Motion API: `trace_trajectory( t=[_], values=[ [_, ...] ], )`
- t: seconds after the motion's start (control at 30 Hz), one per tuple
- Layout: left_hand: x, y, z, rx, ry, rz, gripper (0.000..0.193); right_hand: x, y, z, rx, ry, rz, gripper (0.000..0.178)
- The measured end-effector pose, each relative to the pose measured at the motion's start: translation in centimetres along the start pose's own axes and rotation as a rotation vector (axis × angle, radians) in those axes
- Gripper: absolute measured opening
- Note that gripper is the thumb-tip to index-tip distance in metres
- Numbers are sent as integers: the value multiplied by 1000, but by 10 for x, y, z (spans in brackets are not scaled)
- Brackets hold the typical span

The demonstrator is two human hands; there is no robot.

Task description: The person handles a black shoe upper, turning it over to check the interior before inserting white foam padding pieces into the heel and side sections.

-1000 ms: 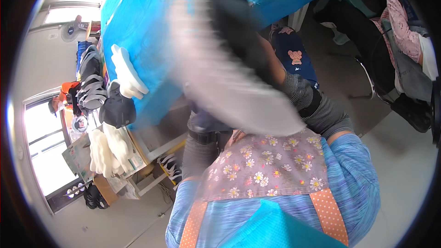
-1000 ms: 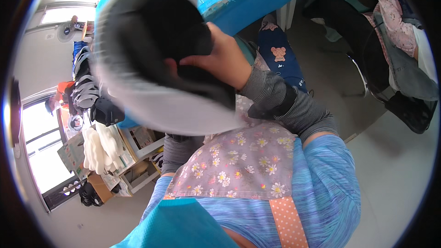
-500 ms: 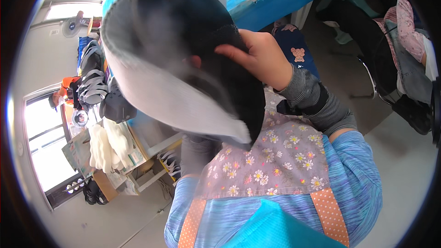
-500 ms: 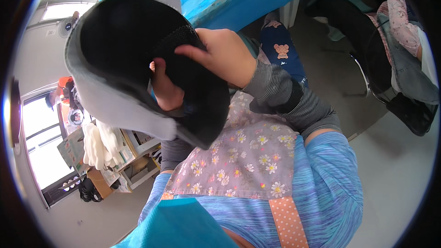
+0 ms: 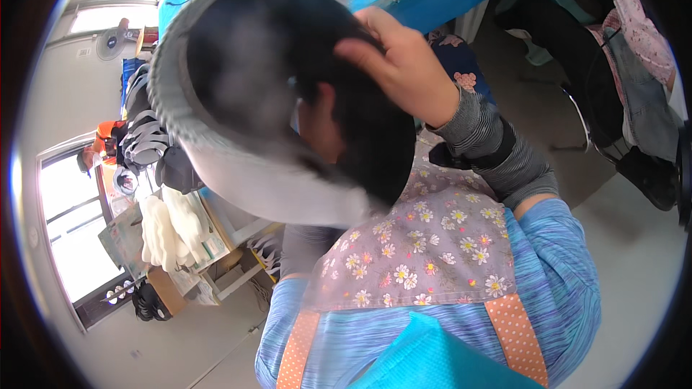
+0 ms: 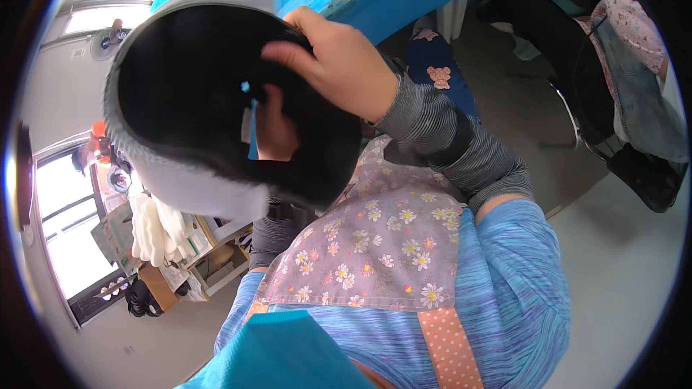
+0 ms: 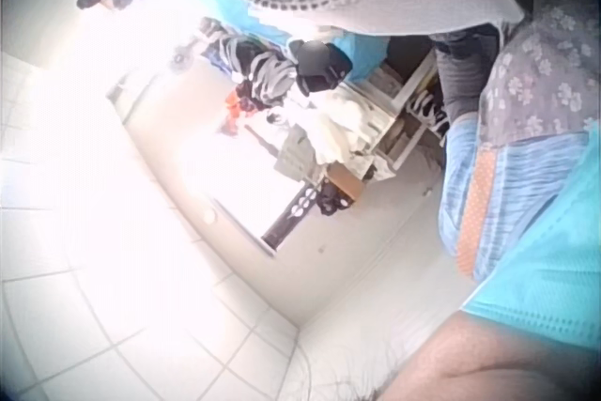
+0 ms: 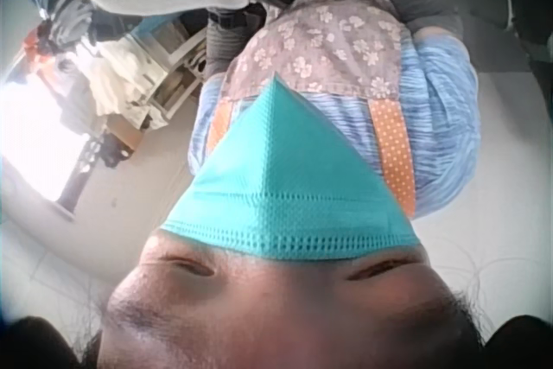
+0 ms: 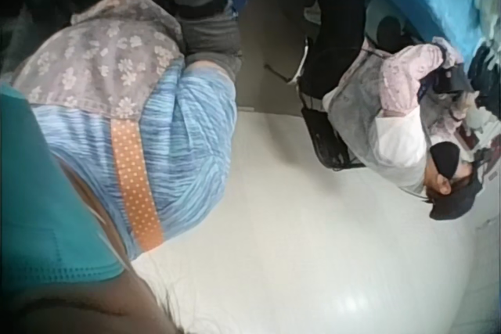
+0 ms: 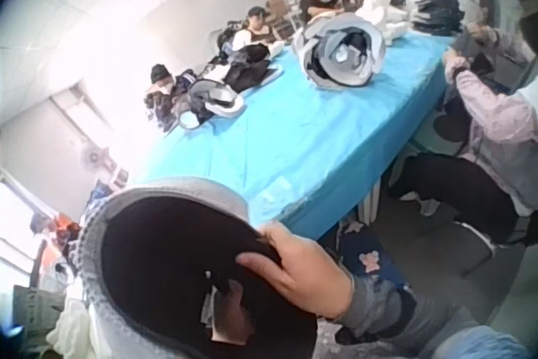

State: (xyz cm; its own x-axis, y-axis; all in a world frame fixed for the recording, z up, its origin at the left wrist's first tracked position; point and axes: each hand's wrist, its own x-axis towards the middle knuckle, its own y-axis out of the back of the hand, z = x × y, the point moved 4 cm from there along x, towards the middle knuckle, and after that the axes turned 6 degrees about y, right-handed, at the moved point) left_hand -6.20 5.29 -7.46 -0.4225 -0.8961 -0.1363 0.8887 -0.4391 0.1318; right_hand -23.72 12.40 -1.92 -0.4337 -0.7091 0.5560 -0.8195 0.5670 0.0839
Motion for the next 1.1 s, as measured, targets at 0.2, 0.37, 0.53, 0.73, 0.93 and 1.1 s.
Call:
trace_trajectory(
  t=[0.2, 0.37, 0.53, 0.73, 0.93, 1.1],
  values=[
    [-7, -6, 29, -328, -283, 129, 56, -21, -16, 12, 191, -304, -233, 44],
    [-13, 3, 50, -325, -253, -48, 58, -21, -8, 0, -111, 128, -216, 32],
    [-32, 32, 81, -416, -375, -56, 60, -18, -9, -27, -37, 376, -183, 24],
    [-13, 39, 71, -557, -458, 327, 62, -10, -16, -2, 145, 52, -232, 26],
    [7, 22, 25, -657, -402, 463, 64, -36, -19, 19, 367, -477, -455, 56],
    [-3, 3, 23, -51, -398, 363, 59, -34, -10, 15, 282, -429, -367, 62]
  ],
)
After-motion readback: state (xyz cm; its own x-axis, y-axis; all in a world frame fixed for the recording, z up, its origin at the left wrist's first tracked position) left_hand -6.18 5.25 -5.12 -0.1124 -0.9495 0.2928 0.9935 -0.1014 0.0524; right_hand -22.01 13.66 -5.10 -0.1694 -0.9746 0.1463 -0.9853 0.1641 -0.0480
